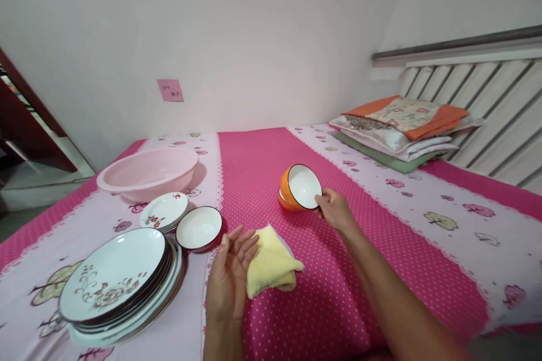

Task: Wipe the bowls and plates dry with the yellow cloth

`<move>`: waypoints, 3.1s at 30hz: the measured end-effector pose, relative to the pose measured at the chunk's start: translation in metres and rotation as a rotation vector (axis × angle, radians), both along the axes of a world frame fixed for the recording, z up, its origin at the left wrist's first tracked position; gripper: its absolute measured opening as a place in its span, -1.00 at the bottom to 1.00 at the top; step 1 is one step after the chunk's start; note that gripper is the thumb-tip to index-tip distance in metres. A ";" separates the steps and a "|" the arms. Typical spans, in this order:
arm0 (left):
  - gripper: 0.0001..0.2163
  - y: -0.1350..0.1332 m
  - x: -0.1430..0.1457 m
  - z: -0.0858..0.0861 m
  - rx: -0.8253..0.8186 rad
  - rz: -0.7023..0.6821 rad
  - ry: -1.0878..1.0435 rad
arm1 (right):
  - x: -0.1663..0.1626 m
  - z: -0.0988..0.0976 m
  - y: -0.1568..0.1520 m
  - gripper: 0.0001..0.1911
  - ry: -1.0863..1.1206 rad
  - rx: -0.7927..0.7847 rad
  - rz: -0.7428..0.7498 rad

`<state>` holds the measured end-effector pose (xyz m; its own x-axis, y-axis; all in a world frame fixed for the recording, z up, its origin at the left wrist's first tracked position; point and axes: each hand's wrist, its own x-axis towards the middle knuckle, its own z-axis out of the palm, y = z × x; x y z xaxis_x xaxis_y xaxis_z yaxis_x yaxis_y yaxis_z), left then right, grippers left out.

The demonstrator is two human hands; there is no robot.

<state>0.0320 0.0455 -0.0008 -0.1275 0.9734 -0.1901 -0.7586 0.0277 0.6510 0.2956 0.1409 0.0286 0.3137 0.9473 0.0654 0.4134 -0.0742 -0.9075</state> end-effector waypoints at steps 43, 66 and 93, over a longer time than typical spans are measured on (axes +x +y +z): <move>-0.72 0.000 -0.013 -0.011 0.029 0.149 0.826 | -0.019 -0.064 -0.044 -0.78 0.068 -0.280 0.394; -0.69 0.002 0.015 -0.036 0.007 0.033 0.958 | -0.033 -0.094 -0.072 -0.54 -0.205 -0.101 0.177; -0.65 -0.016 -0.066 -0.013 -0.036 -0.314 1.360 | -0.099 -0.063 -0.103 -0.69 -0.618 -0.152 0.375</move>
